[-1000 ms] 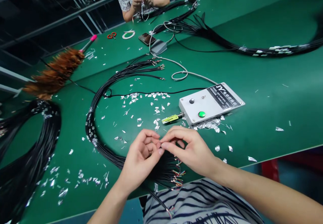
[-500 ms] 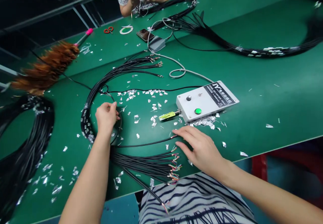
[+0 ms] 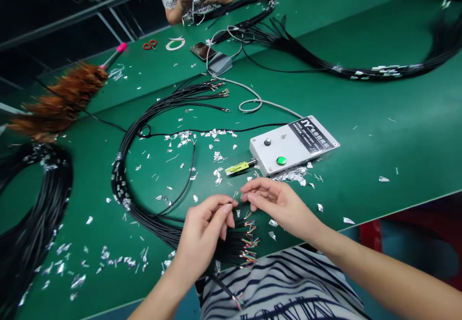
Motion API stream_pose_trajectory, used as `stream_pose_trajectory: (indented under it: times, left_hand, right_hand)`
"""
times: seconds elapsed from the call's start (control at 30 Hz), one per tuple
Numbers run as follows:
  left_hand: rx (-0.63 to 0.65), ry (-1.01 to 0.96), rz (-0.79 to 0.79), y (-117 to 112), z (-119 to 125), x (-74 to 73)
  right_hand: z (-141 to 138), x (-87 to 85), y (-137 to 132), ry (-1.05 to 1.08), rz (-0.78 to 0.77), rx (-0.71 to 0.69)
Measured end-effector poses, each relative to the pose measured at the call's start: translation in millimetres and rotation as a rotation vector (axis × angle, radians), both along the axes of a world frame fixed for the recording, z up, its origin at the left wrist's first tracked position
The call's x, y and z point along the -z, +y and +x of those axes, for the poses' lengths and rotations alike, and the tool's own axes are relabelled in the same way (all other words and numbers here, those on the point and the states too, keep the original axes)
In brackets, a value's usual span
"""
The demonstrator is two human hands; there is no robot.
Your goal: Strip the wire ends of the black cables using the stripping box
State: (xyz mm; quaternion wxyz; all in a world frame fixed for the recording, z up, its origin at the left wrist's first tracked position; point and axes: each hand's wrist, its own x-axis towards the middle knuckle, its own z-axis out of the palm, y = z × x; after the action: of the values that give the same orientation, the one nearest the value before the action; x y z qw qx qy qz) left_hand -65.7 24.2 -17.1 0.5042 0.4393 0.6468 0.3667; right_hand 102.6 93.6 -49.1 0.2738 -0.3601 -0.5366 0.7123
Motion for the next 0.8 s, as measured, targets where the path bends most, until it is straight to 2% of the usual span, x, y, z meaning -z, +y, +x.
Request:
stream_pose_trajectory:
  times: [0.2,0.33,0.43,0.63,0.8]
  left_hand:
    - [-0.052,-0.059,-0.013,-3,0,-5.7]
    - [-0.064,-0.028,-0.014,-5,4,-5.7]
    - [-0.081,0.053,0.051,-7,7,-5.2]
    - [-0.136,0.205,0.234,-6,12,-5.9]
    - [-0.154,0.142,0.201,-6,12,-3.2]
  right_hand:
    - [-12,0.7,-1,0.149,-0.244,0.013]
    - [-18,-3.4,0,0.148,-0.217,0.026]
    - [-18,-5.5,1,0.144,-0.196,0.02]
    - [-18,-7.6,1,0.198,-0.348,0.0]
    - [-18,-3.8,-7,0.232,-0.393,0.03]
